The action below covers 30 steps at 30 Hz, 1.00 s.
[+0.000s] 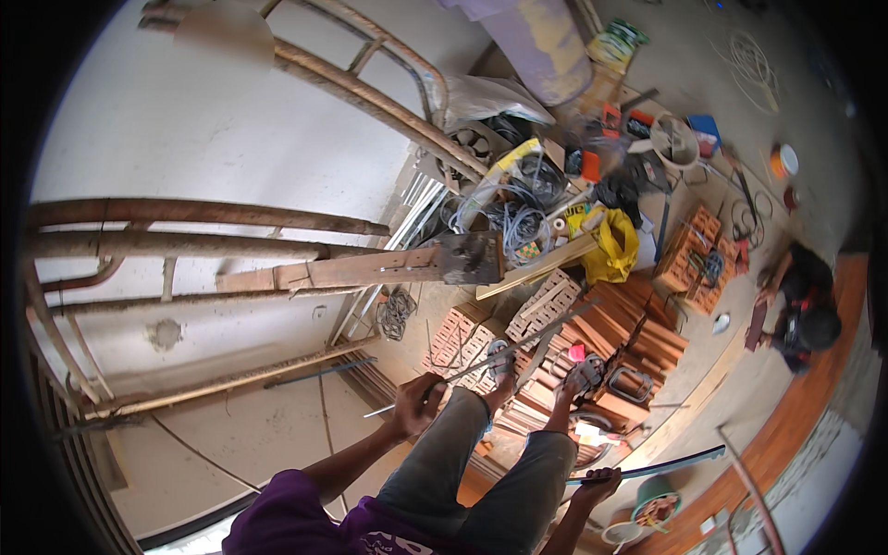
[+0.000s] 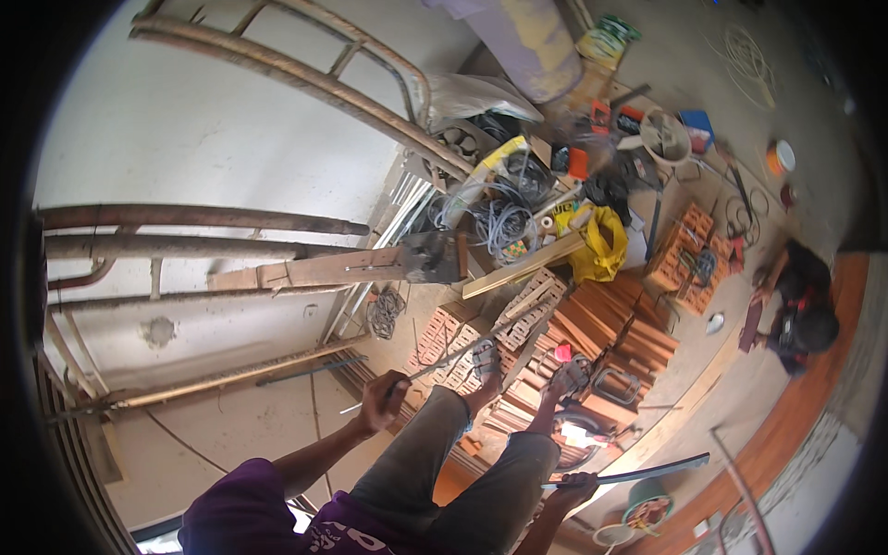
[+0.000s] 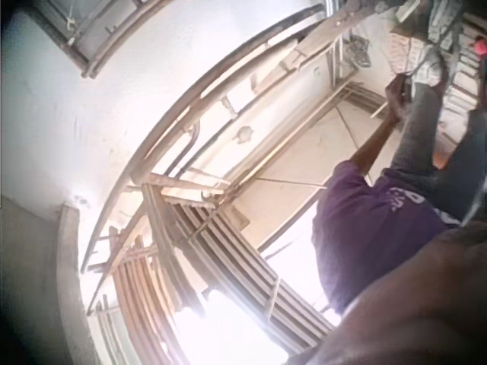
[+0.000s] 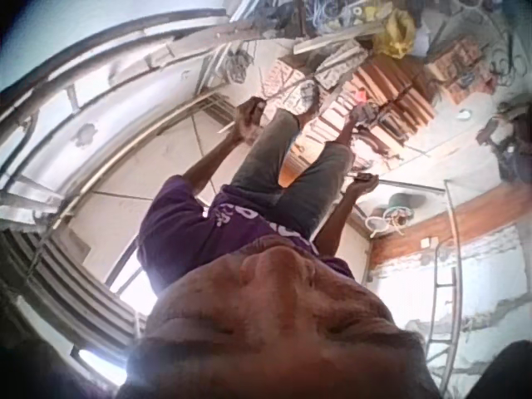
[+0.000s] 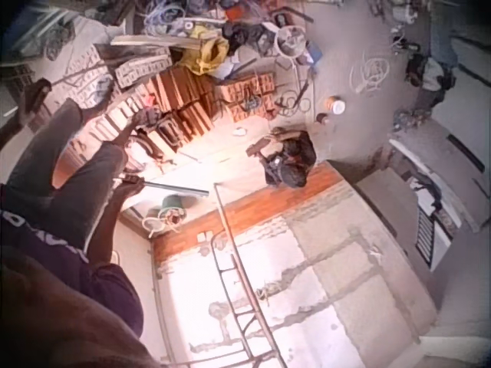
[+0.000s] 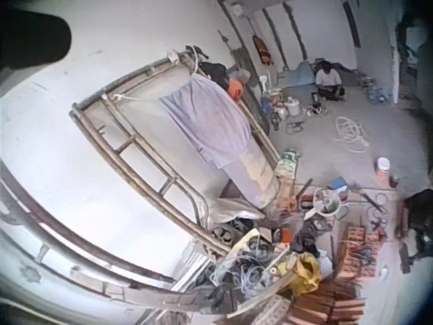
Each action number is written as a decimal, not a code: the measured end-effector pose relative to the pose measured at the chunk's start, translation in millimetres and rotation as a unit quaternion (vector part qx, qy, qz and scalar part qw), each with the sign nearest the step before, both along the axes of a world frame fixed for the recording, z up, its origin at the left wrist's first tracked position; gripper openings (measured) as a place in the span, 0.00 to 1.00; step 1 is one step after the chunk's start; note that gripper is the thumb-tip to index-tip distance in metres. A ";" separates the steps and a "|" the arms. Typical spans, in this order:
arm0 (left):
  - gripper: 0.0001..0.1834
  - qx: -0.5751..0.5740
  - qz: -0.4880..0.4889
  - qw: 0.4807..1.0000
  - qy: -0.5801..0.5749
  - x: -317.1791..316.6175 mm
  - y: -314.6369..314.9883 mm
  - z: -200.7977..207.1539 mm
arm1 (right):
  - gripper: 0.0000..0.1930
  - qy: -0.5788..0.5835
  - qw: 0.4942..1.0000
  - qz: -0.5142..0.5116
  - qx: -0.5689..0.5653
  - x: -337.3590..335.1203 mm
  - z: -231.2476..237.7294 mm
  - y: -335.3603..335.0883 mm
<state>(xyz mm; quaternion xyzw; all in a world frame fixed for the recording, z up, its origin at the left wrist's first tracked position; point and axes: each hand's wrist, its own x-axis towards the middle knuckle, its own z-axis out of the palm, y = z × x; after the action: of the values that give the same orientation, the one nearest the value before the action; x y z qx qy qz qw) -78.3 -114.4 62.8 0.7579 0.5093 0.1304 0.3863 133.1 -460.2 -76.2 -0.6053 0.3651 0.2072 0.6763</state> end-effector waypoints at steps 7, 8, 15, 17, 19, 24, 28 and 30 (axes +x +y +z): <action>0.10 0.030 0.106 0.975 -0.192 65.9 -7.6 32.9 | 0.19 -0.071 0.983 0.168 -0.023 72.7 35.2 71.8; 0.08 -0.149 0.158 0.937 -0.273 91.9 -1.6 48.2 | 0.17 -0.140 0.971 0.193 0.002 79.0 35.2 68.7; 0.12 -0.259 0.284 0.769 -0.510 214.3 5.4 -10.3 | 0.17 -0.191 0.906 0.375 -0.046 141.2 111.3 107.9; 0.12 -0.284 0.325 0.711 -0.555 234.8 12.4 -3.9 | 0.20 -0.243 0.846 0.459 -0.121 159.2 130.7 128.6; 0.13 -0.282 0.329 0.691 -0.579 244.1 19.0 -9.5 | 0.20 -0.256 0.818 0.496 -0.136 172.4 142.3 150.9; 0.16 -0.257 0.350 0.653 -0.621 256.3 37.6 -9.4 | 0.18 -0.224 0.828 0.513 -0.019 170.9 141.0 187.3; 0.21 -0.290 0.339 0.604 -0.660 262.1 44.0 -25.6 | 0.19 -0.182 0.851 0.491 0.039 133.9 154.9 206.9; 0.21 -0.305 0.342 0.588 -0.667 266.7 48.8 -36.8 | 0.24 -0.140 0.851 0.504 0.034 119.7 160.1 213.9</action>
<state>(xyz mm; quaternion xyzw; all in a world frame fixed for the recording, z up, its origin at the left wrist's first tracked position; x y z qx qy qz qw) 188.4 -65.6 26.0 0.0665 0.3403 0.5592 0.7530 252.8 -246.3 83.9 -0.7058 -0.0959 0.4453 0.5426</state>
